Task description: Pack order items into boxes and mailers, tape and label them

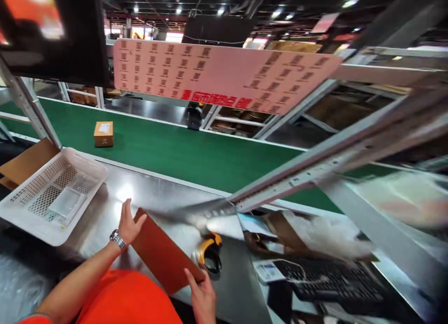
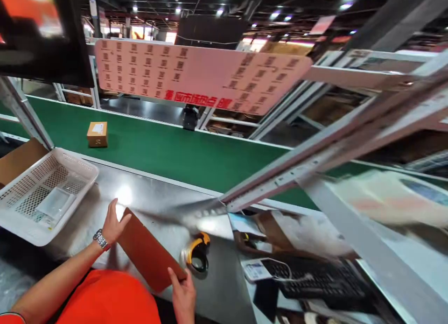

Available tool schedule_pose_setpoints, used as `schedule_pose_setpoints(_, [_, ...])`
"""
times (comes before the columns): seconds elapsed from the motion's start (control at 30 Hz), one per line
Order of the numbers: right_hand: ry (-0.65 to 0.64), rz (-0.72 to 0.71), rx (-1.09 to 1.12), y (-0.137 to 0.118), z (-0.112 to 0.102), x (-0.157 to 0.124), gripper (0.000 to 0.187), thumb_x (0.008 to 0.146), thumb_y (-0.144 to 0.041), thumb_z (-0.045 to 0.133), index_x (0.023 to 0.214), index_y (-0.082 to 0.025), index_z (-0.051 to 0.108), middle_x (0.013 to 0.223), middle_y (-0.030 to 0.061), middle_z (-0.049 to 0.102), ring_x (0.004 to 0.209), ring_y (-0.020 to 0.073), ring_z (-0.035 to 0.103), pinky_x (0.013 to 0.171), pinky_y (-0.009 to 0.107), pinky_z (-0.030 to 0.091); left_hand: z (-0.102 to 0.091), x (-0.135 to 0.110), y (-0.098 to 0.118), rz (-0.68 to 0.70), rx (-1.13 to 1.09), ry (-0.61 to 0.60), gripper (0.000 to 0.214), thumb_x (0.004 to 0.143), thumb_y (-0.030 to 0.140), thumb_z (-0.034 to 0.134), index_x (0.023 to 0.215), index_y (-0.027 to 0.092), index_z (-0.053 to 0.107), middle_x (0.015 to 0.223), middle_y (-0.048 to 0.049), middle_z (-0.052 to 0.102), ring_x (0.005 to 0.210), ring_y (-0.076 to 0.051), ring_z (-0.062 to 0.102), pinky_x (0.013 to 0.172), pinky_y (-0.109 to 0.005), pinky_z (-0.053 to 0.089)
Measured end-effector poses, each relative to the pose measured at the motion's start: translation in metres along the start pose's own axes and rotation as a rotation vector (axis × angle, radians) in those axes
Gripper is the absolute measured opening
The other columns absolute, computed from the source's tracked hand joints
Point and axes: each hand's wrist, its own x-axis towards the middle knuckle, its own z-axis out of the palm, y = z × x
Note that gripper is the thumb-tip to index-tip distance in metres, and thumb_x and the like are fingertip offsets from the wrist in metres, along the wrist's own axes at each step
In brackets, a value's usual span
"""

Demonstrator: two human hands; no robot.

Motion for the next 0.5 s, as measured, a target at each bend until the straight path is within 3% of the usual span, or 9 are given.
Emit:
schedule_pose_setpoints(0.07, [-0.044,0.035,0.015,0.0,0.0,-0.005,0.076,0.05,-0.084,0.096,0.091,-0.023,0.077,0.085,0.0091,0.086,0.083,0.0342,0.08,0.081,0.045,0.066,0.01,-0.005,-0.004,-0.219,-0.104,-0.029,0.085,0.092,0.055,0.078,0.159,0.014,0.045,0.17,-0.029,0.049,0.165,-0.044,0.044,0.139,-0.065,0.033])
schedule_pose_setpoints(0.13, [-0.106,-0.01,0.045,-0.008,-0.001,-0.007,0.069,0.055,-0.081,0.097,0.088,-0.023,0.079,0.088,0.0094,0.086,0.088,0.0333,0.08,0.086,0.044,0.066,0.023,-0.013,-0.003,-0.319,-0.159,-0.034,0.086,0.09,0.053,0.08,0.157,0.014,0.042,0.169,-0.029,0.049,0.164,-0.041,0.046,0.14,-0.059,0.033])
schedule_pose_setpoints(0.23, [-0.192,-0.077,0.095,-0.027,-0.002,-0.007,0.06,0.066,-0.079,0.094,0.086,-0.024,0.08,0.104,0.0122,0.088,0.101,0.034,0.081,0.093,0.044,0.064,0.032,-0.023,0.002,-0.302,-0.229,0.003,0.088,0.09,0.049,0.078,0.159,0.014,0.036,0.17,-0.0295,0.047,0.164,-0.037,0.047,0.14,-0.054,0.034])
schedule_pose_setpoints(0.33, [-0.212,-0.073,0.093,-0.041,0.002,-0.004,0.057,0.074,-0.08,0.087,0.085,-0.024,0.085,0.111,0.0139,0.088,0.11,0.0366,0.079,0.1,0.047,0.061,0.026,-0.028,0.006,-0.267,-0.27,-0.025,0.091,0.089,0.051,0.077,0.161,0.016,0.034,0.17,-0.0279,0.048,0.164,-0.037,0.047,0.139,-0.055,0.036])
schedule_pose_setpoints(0.5, [0.023,0.044,0.24,-0.042,0.02,0.014,0.057,0.063,-0.075,0.091,0.088,-0.024,0.09,0.099,0.0113,0.088,0.107,0.0377,0.078,0.103,0.051,0.058,0.003,-0.026,0.017,-0.102,-0.214,-0.124,0.09,0.086,0.05,0.078,0.163,0.02,0.043,0.167,-0.0229,0.055,0.154,-0.037,0.058,0.134,-0.058,0.044])
